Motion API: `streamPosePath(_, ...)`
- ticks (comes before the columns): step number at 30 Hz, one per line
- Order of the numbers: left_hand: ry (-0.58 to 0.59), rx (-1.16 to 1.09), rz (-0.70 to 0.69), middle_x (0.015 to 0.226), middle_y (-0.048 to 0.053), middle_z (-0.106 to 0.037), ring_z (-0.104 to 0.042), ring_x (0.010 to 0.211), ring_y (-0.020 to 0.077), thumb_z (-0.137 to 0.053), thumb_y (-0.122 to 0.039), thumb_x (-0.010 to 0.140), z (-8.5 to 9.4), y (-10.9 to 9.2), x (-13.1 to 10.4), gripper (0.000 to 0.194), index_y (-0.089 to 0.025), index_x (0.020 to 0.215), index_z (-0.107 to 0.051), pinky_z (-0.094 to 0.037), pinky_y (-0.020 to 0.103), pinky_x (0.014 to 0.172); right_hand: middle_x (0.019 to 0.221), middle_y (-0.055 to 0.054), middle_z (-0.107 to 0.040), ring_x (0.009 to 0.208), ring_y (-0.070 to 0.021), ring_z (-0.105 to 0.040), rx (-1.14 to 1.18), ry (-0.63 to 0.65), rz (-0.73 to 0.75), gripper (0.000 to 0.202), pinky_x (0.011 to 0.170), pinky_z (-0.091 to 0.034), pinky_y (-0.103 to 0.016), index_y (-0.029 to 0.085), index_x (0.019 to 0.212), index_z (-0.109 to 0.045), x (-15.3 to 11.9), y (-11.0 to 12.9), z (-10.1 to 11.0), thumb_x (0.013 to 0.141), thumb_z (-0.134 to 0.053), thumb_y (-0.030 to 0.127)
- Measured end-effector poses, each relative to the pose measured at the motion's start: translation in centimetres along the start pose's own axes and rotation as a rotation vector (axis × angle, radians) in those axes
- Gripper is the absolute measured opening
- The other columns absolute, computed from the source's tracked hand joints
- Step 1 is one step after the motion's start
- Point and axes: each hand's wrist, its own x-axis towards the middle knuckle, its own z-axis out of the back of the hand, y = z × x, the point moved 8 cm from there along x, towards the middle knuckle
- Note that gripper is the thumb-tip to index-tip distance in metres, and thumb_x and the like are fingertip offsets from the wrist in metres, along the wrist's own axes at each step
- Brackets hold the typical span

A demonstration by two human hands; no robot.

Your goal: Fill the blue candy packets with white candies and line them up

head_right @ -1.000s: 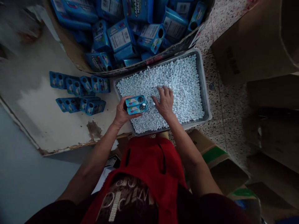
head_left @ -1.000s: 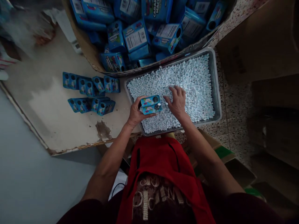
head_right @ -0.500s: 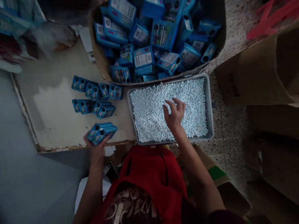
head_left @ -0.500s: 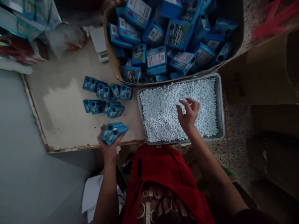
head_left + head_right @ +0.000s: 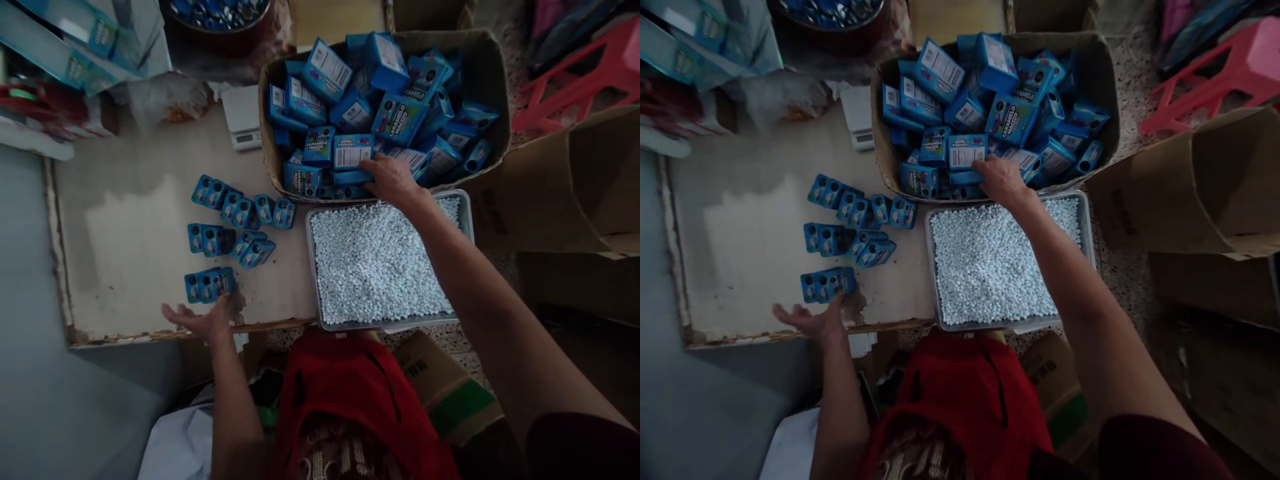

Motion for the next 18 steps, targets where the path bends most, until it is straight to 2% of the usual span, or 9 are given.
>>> streamPosePath(2, -0.108, 0.059, -0.272, 0.152, 0.014, -0.059, -0.057, 0.147, 0.0391, -0.098, -0.049, 0.071, 0.1, -7.2, -0.1, 0.087, -0.023, 0.141, -0.053, -0.046, 0.071, 0.123, 0.125, -0.013, -0.072, 0.102, -0.031, -0.072, 0.056, -0.054, -0.047, 0.046, 0.093, -0.061, -0.048, 0.02, 0.134, -0.072, -0.7, 0.0, -0.2, 0.089, -0.078, 0.029)
streamPosePath(4, -0.028, 0.011, -0.65, 0.115, 0.007, -0.073, -0.071, 0.118, 0.0325, -0.085, -0.047, 0.091, -4.4, -16.3, 0.0, 0.035, -0.022, 0.11, -0.071, -0.058, 0.063, 0.111, 0.13, -0.014, -0.07, 0.107, -0.03, -0.071, 0.184, -0.163, -0.097, 0.038, 0.098, -0.06, -0.047, 0.018, 0.13, -0.073, -1.4, -0.2, 0.2, 0.095, -0.073, 0.033)
streamPosePath(6, 0.223, 0.017, -0.99, 0.105, 0.004, -0.076, -0.071, 0.108, 0.03, -0.086, -0.044, 0.092, -13.0, -24.4, -0.3, 0.027, -0.023, 0.106, -0.076, -0.058, 0.06, 0.11, 0.137, -0.015, -0.068, 0.112, -0.0295, -0.07, 0.333, -0.295, -0.128, 0.033, 0.102, -0.06, -0.046, 0.018, 0.125, -0.074, -2.4, -0.5, 0.9, 0.099, -0.067, 0.036)
streamPosePath(8, 0.623, 0.041, -1.199, 0.116, 0.007, -0.076, -0.07, 0.118, 0.0329, -0.091, -0.042, 0.085, -23.4, -29.3, -1.3, 0.038, -0.023, 0.114, -0.075, -0.056, 0.057, 0.112, 0.137, -0.015, -0.069, 0.116, -0.0301, -0.07, 0.456, -0.399, -0.121, 0.029, 0.105, -0.059, -0.047, 0.019, 0.124, -0.074, -3.9, -0.3, 1.9, 0.101, -0.064, 0.033)
streamPosePath(10, 0.944, 0.098, -1.236, 0.124, 0.009, -0.072, -0.07, 0.12, 0.0352, -0.101, -0.042, 0.069, -32.0, -30.7, -2.2, 0.063, -0.021, 0.12, -0.072, -0.056, 0.055, 0.112, 0.129, -0.013, -0.073, 0.12, -0.03, -0.07, 0.576, -0.481, -0.102, 0.027, 0.107, -0.059, -0.047, 0.02, 0.123, -0.073, -6.0, 0.3, 2.8, 0.1, -0.063, 0.03)
streamPosePath(11, 1.049, 0.13, -1.241, 0.123, 0.009, -0.071, -0.07, 0.119, 0.0356, -0.103, -0.042, 0.063, -34.9, -30.6, -2.8, 0.068, -0.02, 0.119, -0.071, -0.055, 0.054, 0.113, 0.127, -0.012, -0.074, 0.121, -0.0292, -0.07, 0.651, -0.524, -0.108, 0.027, 0.105, -0.06, -0.046, 0.021, 0.123, -0.073, -7.3, 0.5, 3.0, 0.099, -0.064, 0.031)
streamPosePath(13, 1.144, 0.223, -1.234, 0.119, 0.01, -0.069, -0.069, 0.117, 0.0372, -0.104, -0.038, 0.055, -38.0, -29.5, -3.4, 0.074, -0.02, 0.117, -0.069, -0.054, 0.056, 0.113, 0.128, -0.009, -0.075, 0.119, -0.0267, -0.072, 0.849, -0.615, -0.166, 0.029, 0.099, -0.063, -0.042, 0.024, 0.123, -0.072, -10.1, 0.8, 3.0, 0.097, -0.07, 0.037)
streamPosePath(15, 1.133, 0.356, -1.229, 0.119, 0.012, -0.068, -0.066, 0.119, 0.0393, -0.103, -0.035, 0.057, -37.9, -28.3, -3.5, 0.073, -0.021, 0.12, -0.068, -0.052, 0.058, 0.113, 0.129, -0.006, -0.076, 0.114, -0.0235, -0.073, 1.103, -0.68, -0.254, 0.036, 0.094, -0.064, -0.039, 0.027, 0.122, -0.071, -12.7, 0.9, 1.8, 0.091, -0.078, 0.042)
streamPosePath(18, 0.965, 0.463, -1.219, 0.12, 0.014, -0.069, -0.062, 0.124, 0.0406, -0.096, -0.038, 0.072, -33.9, -28.4, -3.1, 0.057, -0.022, 0.119, -0.068, -0.049, 0.058, 0.115, 0.119, -0.001, -0.079, 0.1, -0.0167, -0.075, 1.472, -0.748, -0.386, 0.044, 0.092, -0.063, -0.032, 0.027, 0.113, -0.071, -15.7, 1.2, -0.6, 0.077, -0.093, 0.039)
